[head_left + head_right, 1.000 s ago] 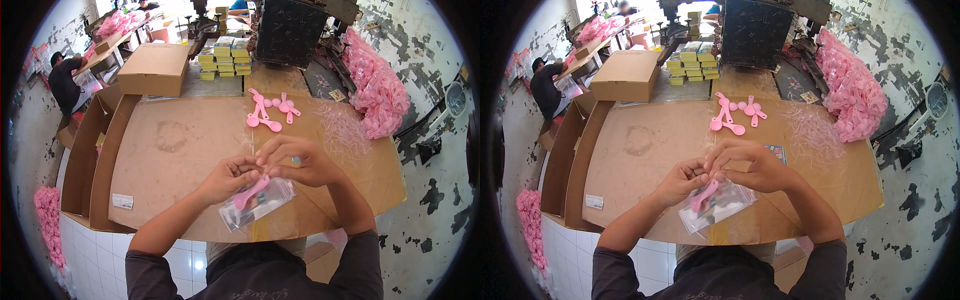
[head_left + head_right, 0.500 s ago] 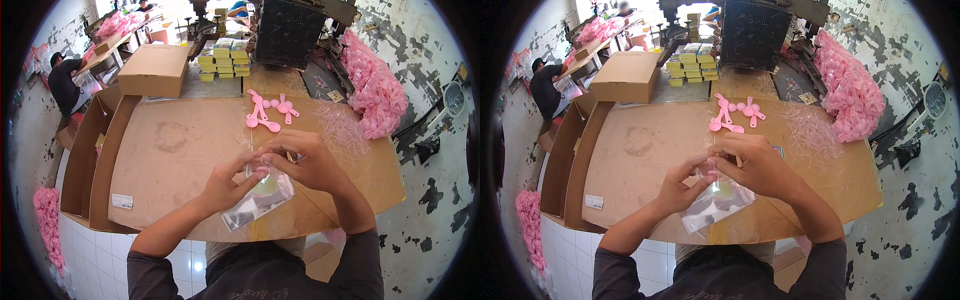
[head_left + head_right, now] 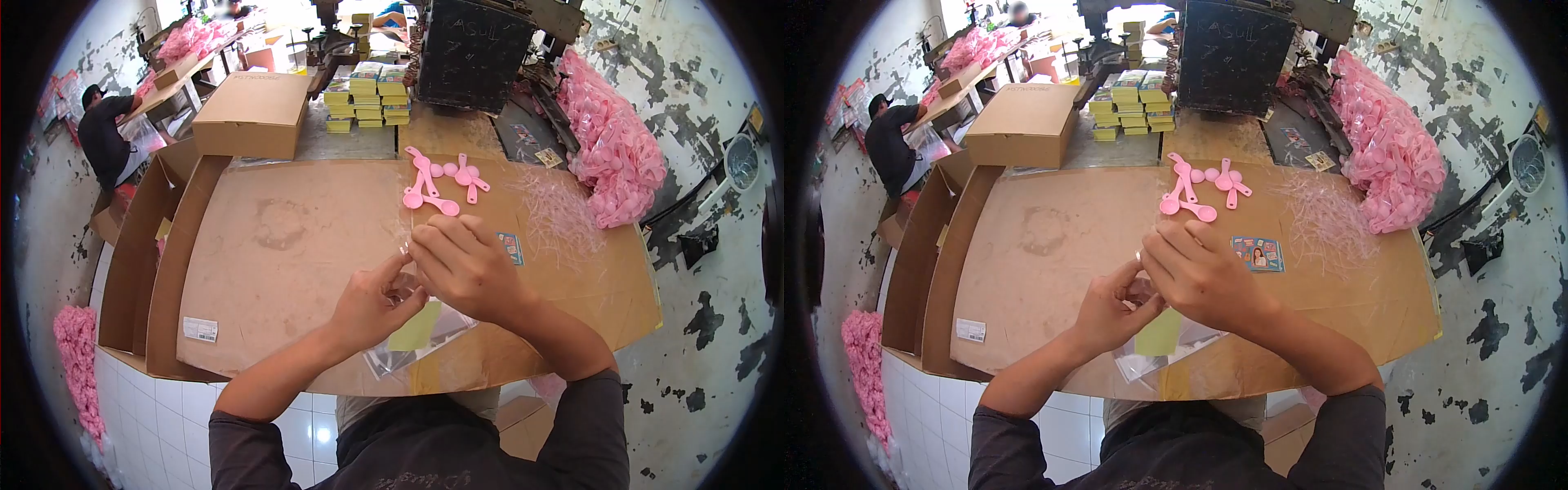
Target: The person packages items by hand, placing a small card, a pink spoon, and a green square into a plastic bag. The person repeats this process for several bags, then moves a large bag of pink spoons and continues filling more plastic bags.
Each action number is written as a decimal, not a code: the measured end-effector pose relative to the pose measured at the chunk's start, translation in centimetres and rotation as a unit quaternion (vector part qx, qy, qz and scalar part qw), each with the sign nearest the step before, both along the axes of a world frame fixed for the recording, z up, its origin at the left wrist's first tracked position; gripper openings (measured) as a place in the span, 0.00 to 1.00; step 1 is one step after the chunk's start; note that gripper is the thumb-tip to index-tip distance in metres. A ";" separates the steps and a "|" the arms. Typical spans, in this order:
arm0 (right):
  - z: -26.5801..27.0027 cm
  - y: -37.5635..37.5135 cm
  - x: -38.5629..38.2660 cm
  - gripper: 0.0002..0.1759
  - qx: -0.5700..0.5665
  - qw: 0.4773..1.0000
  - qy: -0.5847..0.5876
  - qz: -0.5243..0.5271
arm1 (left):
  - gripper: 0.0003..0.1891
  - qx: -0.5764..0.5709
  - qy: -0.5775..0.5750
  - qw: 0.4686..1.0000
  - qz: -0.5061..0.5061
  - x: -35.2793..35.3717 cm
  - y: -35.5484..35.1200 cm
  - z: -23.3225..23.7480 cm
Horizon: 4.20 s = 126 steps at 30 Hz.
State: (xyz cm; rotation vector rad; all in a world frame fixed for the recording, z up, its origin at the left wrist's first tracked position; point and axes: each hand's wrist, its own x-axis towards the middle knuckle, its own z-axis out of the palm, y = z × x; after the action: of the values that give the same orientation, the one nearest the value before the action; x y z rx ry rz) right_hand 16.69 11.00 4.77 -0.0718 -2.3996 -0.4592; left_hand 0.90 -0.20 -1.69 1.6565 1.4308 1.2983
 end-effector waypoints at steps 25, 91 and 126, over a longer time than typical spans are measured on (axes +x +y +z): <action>-1.6 6.0 8.9 0.19 -0.528 0.847 -0.019 -0.060 | 0.11 -0.075 -0.268 0.960 -0.029 -0.3 2.2 -1.4; -6.0 3.9 4.8 0.09 -0.763 0.633 0.057 0.117 | 0.21 -0.049 -0.237 0.968 -0.072 -0.6 2.8 -1.1; -8.0 5.4 5.4 0.10 -0.771 0.629 0.032 0.089 | 0.15 -0.133 -0.249 0.957 -0.065 -1.4 3.0 -2.8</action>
State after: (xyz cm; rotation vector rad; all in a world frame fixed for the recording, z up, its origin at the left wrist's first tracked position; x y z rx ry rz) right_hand 22.13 16.40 -3.21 -0.5597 -1.9405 1.7301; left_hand -0.52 2.78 -4.51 1.1203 1.1120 1.2679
